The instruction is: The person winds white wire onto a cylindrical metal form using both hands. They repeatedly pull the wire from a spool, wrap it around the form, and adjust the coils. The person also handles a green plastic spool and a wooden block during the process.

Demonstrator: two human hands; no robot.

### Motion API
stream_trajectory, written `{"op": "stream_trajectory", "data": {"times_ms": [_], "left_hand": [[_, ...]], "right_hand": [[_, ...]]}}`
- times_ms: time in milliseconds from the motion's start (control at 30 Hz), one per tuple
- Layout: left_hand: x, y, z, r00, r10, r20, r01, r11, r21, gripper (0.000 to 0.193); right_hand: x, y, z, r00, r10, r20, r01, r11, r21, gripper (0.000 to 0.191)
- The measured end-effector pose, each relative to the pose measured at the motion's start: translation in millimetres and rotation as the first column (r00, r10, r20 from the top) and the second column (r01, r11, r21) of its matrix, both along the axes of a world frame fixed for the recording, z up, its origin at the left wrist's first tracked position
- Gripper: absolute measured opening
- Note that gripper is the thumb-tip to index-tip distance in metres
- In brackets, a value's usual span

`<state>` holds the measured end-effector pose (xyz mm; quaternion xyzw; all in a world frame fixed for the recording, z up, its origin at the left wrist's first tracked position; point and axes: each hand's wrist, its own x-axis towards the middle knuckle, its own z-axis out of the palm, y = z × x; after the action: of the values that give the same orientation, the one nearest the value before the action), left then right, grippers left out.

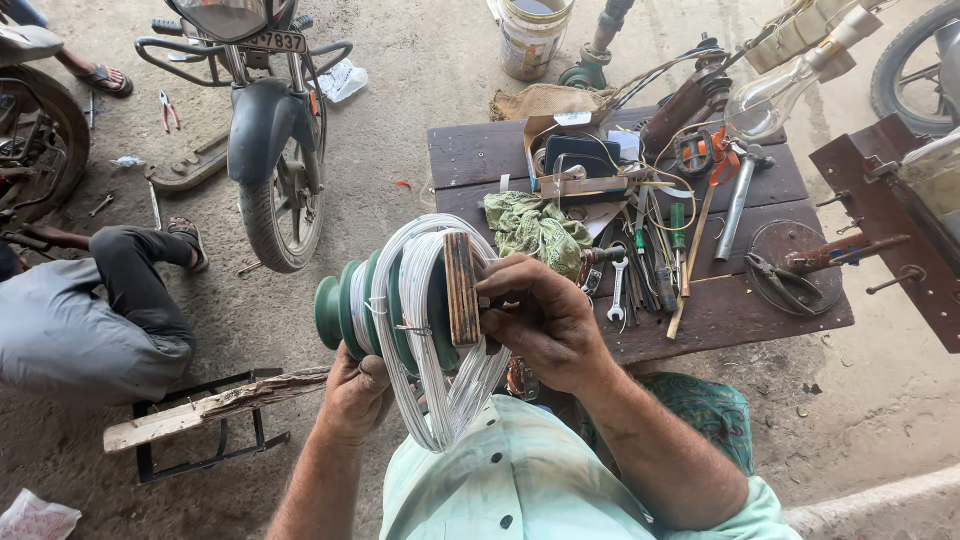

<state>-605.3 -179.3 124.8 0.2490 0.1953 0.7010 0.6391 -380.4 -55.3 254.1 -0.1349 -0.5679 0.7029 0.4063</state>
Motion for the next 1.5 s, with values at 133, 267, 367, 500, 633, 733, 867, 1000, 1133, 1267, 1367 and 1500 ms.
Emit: {"op": "stream_trajectory", "data": {"times_ms": [133,267,367,500,633,733,867,1000,1133,1267,1367,1500], "left_hand": [[-2,2,1,1.000,-0.030,0.001,0.030,0.999,0.043,0.049],[-3,3,2,0.999,-0.054,-0.004,0.054,0.995,0.078,0.047],[-2,3,1,1.000,-0.029,0.009,0.028,0.999,0.045,0.048],[-2,3,0,1.000,-0.020,0.017,0.019,0.999,0.040,0.049],[-2,2,2,1.000,-0.019,0.001,0.019,0.999,0.046,0.052],[-2,0,2,1.000,-0.007,-0.010,0.007,1.000,0.015,0.057],[-2,-1,0,1.000,-0.008,-0.009,0.008,1.000,-0.001,0.058],[-2,-2,-6,1.000,-0.003,-0.008,0.003,1.000,0.010,0.056],[-2,-2,-10,1.000,0.006,0.006,-0.006,1.000,0.015,0.053],[-2,0,-7,0.999,-0.041,0.030,0.039,0.997,0.071,0.050],[-1,1,-2,1.000,-0.016,0.011,0.016,0.999,0.048,0.052],[1,2,3,1.000,0.001,0.015,-0.002,0.999,0.042,0.053]], "right_hand": [[-3,-1,-6,0.996,-0.061,0.064,0.065,0.996,-0.059,0.021],[-2,-1,-15,0.885,-0.235,0.401,0.178,0.968,0.175,0.014],[3,-1,-16,0.898,-0.224,0.380,0.135,0.960,0.246,0.017],[9,-1,-10,0.965,-0.191,0.182,0.198,0.980,-0.021,0.019],[7,-3,0,0.978,-0.115,-0.175,0.029,0.903,-0.428,0.030],[4,-6,5,0.998,-0.036,-0.050,0.018,0.943,-0.333,0.038],[2,-6,2,0.978,-0.104,0.181,0.116,0.992,-0.056,0.037],[2,-3,-8,0.992,-0.033,0.118,0.057,0.977,-0.206,0.035],[-1,-8,-14,0.996,-0.083,-0.020,0.071,0.938,-0.341,0.042],[3,-3,-11,0.986,-0.128,0.104,0.132,0.991,-0.035,0.053],[7,5,-5,0.972,-0.144,0.188,0.126,0.986,0.105,0.059],[5,8,0,0.964,-0.141,0.227,0.108,0.982,0.155,0.060]]}}
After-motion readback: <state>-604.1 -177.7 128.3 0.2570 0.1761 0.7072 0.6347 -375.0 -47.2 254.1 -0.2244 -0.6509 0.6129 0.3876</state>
